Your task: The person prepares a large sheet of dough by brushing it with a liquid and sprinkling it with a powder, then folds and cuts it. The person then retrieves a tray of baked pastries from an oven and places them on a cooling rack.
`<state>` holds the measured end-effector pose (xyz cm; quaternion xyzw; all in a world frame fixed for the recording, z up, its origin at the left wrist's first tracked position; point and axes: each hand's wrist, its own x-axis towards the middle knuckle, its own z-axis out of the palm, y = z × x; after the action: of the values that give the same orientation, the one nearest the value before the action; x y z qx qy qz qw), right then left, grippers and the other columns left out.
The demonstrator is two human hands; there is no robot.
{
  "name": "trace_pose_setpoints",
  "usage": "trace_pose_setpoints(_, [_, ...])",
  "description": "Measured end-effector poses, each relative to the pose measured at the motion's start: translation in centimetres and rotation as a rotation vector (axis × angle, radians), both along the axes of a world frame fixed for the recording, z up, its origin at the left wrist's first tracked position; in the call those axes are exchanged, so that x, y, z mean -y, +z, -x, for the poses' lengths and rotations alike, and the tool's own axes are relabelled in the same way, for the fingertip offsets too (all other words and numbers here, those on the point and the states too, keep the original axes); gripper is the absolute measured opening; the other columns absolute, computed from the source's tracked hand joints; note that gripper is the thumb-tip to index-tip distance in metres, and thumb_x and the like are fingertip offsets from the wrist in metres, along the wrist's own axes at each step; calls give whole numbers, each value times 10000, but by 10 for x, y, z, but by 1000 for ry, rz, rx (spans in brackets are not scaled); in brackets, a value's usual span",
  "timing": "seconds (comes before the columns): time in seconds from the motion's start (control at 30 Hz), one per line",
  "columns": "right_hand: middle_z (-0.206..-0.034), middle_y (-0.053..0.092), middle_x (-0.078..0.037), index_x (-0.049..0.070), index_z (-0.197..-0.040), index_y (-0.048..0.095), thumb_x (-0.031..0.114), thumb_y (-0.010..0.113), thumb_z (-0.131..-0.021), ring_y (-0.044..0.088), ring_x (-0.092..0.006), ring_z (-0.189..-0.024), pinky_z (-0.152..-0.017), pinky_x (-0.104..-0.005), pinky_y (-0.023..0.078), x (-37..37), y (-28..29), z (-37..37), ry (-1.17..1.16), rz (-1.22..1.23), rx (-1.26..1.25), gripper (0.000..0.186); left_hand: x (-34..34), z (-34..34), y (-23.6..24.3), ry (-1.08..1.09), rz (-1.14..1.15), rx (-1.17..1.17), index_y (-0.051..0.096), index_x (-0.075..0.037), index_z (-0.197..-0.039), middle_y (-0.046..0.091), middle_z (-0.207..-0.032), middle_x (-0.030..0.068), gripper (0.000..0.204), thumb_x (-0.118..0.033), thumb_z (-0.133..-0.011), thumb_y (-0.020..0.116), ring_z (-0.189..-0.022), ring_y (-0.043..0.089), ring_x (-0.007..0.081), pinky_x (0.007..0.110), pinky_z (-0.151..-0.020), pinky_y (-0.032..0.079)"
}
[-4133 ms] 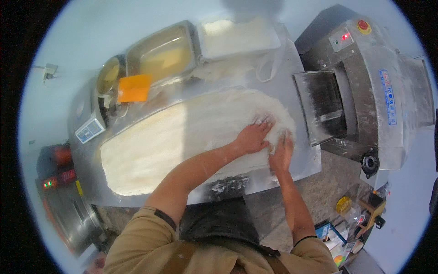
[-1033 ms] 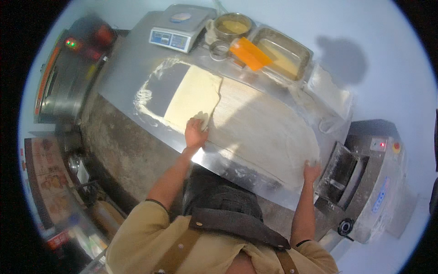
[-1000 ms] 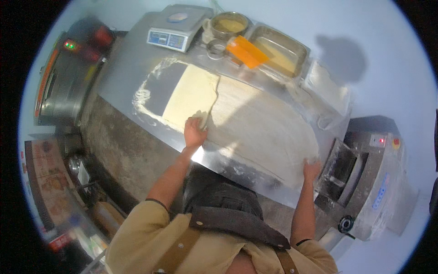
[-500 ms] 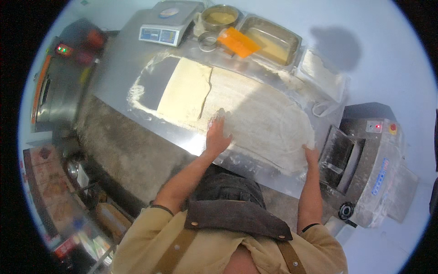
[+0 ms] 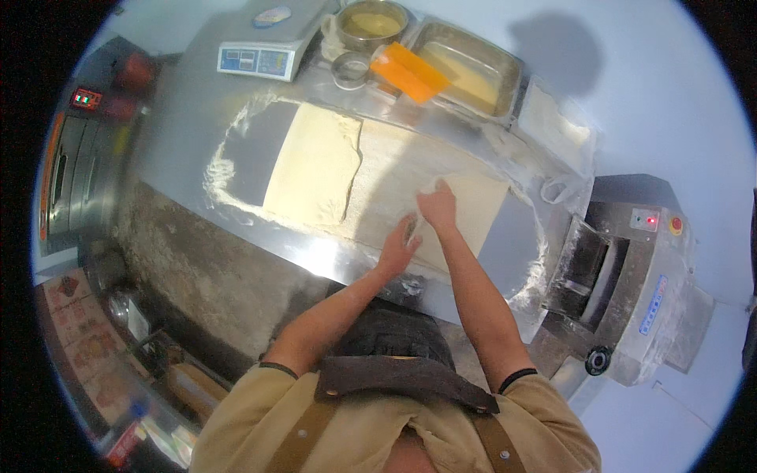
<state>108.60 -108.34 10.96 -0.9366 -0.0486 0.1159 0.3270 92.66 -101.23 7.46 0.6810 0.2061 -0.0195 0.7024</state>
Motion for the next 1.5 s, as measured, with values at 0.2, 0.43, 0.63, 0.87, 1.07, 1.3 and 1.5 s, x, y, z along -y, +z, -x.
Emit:
trace_pose_setpoints(0.2, [-978, 735, -340, -42, -1053, 661, 188, 743, -848, 722, -538, -999, -866, -553, 589, -62, 19, 15, 152, 10, -200, 319, -34, -25, -30, 179, -118, -79, 662, 40, -1360, 761, -1248, 251, 434, -150, -981, 755, -1198, 736, 324, 412, -984, 557])
trace_pose_setpoints(0.43, [-1116, 751, -279, -4, -1153, 688, 219, 766, -862, 724, -472, -1096, -963, -515, 583, -96, 29, 25, 295, 46, -261, 375, -69, -10, -16, 318, -177, -170, 751, 39, -1198, 802, -1020, 186, 289, -151, -980, 744, -933, 770, 283, 428, -813, 576])
trace_pose_setpoints(0.63, [-1607, 509, -270, 13, -1548, 537, 374, 766, -968, 398, -445, -1555, -1306, -516, 306, 35, 22, -11, -12, 217, 270, 721, -87, -7, 2, 371, 5, -375, 743, 35, -1269, 804, -1039, 137, 358, -218, -1017, 744, -884, 754, 247, 409, -787, 589])
trace_pose_setpoints(0.87, [-1707, 293, -387, -52, -1689, 306, 466, 709, -1015, 220, -505, -1632, -1340, -551, 229, 57, -38, -29, -80, 273, 192, 941, -90, 4, 2, 469, -33, -391, 747, 47, -1216, 798, -988, 149, 356, -227, -992, 784, -867, 742, 237, 402, -783, 583])
trace_pose_setpoints(1.07, [-1727, 311, -332, -50, -1666, 355, 375, 710, -1017, 248, -471, -1634, -1346, -548, 207, 4, -20, -23, -44, 404, 283, 853, -86, 15, 13, 435, -411, -253, 696, 26, -1291, 733, -1231, 221, 433, -173, -932, 831, -1094, 728, 309, 426, -971, 581])
trace_pose_setpoints(1.3, [-1610, 503, -256, 58, -1558, 562, 203, 764, -963, 462, -431, -1515, -1280, -508, 365, -217, 0, -67, 817, -279, 344, 645, -160, 27, 45, 487, -849, -350, 472, -11, -1569, 467, -1611, 319, 832, -233, -871, 867, -1528, 419, 490, 610, -1271, 344])
trace_pose_setpoints(1.5, [-1598, 539, -169, 141, -1572, 577, 345, 678, -1049, 475, -400, -1505, -1265, -544, 369, -370, 8, -79, 1395, 9, 452, 570, -281, 3, 28, 487, -1099, -529, 324, 29, -1668, 315, -1717, 337, 1041, -581, -937, 744, -1623, 274, 488, 632, -1321, 218])
